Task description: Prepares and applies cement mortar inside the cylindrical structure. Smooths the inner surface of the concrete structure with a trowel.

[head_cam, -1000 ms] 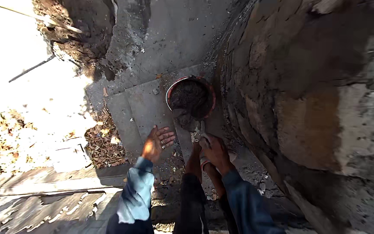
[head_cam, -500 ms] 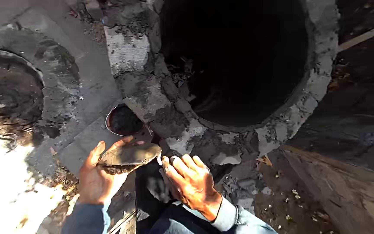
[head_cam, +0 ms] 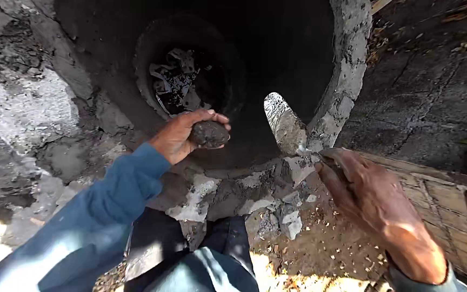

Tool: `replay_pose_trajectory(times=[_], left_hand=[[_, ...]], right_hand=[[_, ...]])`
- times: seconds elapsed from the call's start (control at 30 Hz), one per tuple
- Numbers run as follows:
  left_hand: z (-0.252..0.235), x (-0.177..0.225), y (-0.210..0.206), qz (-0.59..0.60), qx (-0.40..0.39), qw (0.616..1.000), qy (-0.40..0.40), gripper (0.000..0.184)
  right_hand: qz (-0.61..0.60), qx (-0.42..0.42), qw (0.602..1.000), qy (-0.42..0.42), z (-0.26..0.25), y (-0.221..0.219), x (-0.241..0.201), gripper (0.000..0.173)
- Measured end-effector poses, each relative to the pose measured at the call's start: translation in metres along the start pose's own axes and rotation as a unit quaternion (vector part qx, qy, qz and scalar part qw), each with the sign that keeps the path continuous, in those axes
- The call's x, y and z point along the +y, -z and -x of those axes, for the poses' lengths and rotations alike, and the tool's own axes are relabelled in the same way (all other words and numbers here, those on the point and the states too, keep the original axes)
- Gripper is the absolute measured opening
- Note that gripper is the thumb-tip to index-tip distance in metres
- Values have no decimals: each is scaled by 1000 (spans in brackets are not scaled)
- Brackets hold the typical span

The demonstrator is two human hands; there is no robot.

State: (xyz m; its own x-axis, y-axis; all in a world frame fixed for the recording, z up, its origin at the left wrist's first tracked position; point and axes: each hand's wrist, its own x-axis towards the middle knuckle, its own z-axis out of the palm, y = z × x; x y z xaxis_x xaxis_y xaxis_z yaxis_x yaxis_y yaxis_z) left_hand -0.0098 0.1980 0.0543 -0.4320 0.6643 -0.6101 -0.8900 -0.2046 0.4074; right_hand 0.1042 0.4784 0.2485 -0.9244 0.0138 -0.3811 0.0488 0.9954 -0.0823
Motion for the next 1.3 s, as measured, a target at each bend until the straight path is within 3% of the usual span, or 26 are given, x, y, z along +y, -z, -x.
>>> replay_pose_trajectory(times=[0.07,0.2,0.3,0.5,0.7,0.87,1.07,1.3], left_hand=[[-46,-10,-7,-34,14,997,70,41],[-106,-52,-20,-101,30,982,156,29],[-124,-86,-24,-172,43,965,195,26],[-130,-121,-35,-300,59,932,194,33],[-127,-126,-31,-339,100,912,209,38],[-130,-115,-35,-381,77,888,245,43],[-133,-105,-36,-427,42,860,275,38],[-141,-99,-33,-509,-48,801,311,38]], right_hand=[[41,-63,997,3,-17,3,22,43],[58,-236,970,-1,-66,-1,45,28],[47,-378,924,-41,-100,-18,45,25],[5,-554,829,-72,-155,-55,33,33],[27,-613,785,-89,-194,-88,14,27],[14,-665,741,-94,-218,-109,-1,25],[46,-688,723,-38,-224,-113,-36,27],[105,-684,721,38,-221,-136,-64,30]])
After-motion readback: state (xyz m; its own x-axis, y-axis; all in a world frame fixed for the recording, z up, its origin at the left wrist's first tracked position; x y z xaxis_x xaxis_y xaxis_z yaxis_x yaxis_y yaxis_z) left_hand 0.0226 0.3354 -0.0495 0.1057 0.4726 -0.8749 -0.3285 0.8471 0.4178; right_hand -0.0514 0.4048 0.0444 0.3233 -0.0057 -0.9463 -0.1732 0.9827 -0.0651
